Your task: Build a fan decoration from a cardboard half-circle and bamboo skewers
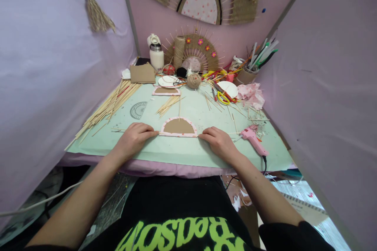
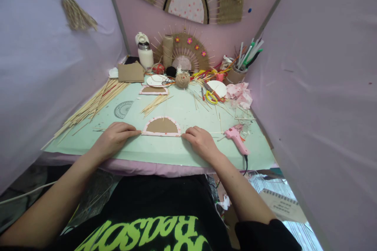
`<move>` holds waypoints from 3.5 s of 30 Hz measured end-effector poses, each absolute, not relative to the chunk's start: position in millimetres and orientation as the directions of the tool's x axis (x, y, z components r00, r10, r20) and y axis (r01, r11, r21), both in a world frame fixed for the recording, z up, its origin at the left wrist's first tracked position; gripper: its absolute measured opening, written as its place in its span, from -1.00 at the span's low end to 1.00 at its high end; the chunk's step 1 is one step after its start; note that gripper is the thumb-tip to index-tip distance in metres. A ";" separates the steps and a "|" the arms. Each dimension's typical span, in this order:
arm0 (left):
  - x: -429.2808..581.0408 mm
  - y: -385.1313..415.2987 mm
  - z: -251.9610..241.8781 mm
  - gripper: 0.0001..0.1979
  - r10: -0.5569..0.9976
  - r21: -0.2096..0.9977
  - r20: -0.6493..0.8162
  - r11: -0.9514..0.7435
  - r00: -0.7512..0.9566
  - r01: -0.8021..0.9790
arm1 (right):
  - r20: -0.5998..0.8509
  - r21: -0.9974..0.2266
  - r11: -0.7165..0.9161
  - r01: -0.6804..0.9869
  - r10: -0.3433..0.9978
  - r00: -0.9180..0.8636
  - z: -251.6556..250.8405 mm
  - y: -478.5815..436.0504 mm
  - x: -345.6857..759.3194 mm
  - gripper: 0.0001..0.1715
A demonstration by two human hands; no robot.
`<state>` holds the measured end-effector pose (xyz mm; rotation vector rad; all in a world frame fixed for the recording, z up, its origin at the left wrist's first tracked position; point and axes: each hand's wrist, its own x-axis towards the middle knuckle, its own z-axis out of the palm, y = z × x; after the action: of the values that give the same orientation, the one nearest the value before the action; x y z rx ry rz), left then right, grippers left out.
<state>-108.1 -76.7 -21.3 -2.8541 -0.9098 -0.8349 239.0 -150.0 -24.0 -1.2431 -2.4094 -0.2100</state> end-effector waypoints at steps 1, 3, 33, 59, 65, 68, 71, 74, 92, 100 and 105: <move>-108.2 -76.7 -21.6 -0.66 0.533 0.133 0.497 -0.826 0.684 0.547 | 0.432 -0.058 0.589 0.806 0.743 -0.512 -24.3 -150.0 239.0 -0.67; -108.6 -76.8 -22.0 -0.66 0.541 0.138 0.487 -0.823 0.685 0.551 | 0.438 -0.059 0.588 0.807 0.741 -0.509 -24.9 -149.8 239.2 -0.68; -107.4 -77.5 -19.9 -0.65 0.562 0.174 0.494 -0.812 0.664 0.558 | 0.422 -0.070 0.584 0.809 0.752 -0.506 -24.4 -149.6 239.3 -0.64; -107.4 -78.0 -19.5 -0.65 0.555 0.161 0.493 -0.815 0.671 0.556 | 0.425 -0.082 0.586 0.806 0.752 -0.504 -25.0 -149.3 239.4 -0.65; -107.5 -78.6 -19.4 -0.66 0.571 0.188 0.485 -0.807 0.662 0.559 | 0.426 -0.081 0.582 0.809 0.754 -0.500 -25.4 -149.2 239.3 -0.65; -107.9 -78.5 -19.8 -0.65 0.568 0.188 0.485 -0.810 0.665 0.556 | 0.430 -0.080 0.583 0.808 0.752 -0.500 -26.0 -149.1 239.4 -0.64; -108.2 -78.2 -20.0 -0.67 0.565 0.188 0.485 -0.813 0.667 0.552 | 0.434 -0.076 0.584 0.808 0.749 -0.501 -26.2 -149.1 239.4 -0.65; -108.2 -77.7 -20.5 -0.67 0.555 0.170 0.487 -0.818 0.675 0.550 | 0.438 -0.070 0.583 0.809 0.747 -0.500 -25.9 -149.3 239.3 -0.66; -108.4 -77.3 -20.6 -0.65 0.524 0.118 0.502 -0.830 0.688 0.545 | 0.435 -0.073 0.583 0.809 0.749 -0.500 -26.5 -149.2 239.8 -0.66; -107.1 -77.8 -20.1 -0.66 0.517 0.108 0.511 -0.832 0.687 0.545 | 0.444 -0.070 0.591 0.803 0.739 -0.506 -26.3 -149.0 239.5 -0.68; -107.6 -77.6 -20.0 -0.67 0.510 0.106 0.513 -0.836 0.691 0.538 | 0.441 -0.064 0.592 0.803 0.739 -0.509 -26.5 -148.4 240.1 -0.67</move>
<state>-107.6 -77.6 -20.0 -2.8399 -0.8806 -0.8367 240.1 -148.4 -26.5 -1.2341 -2.3984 -0.2061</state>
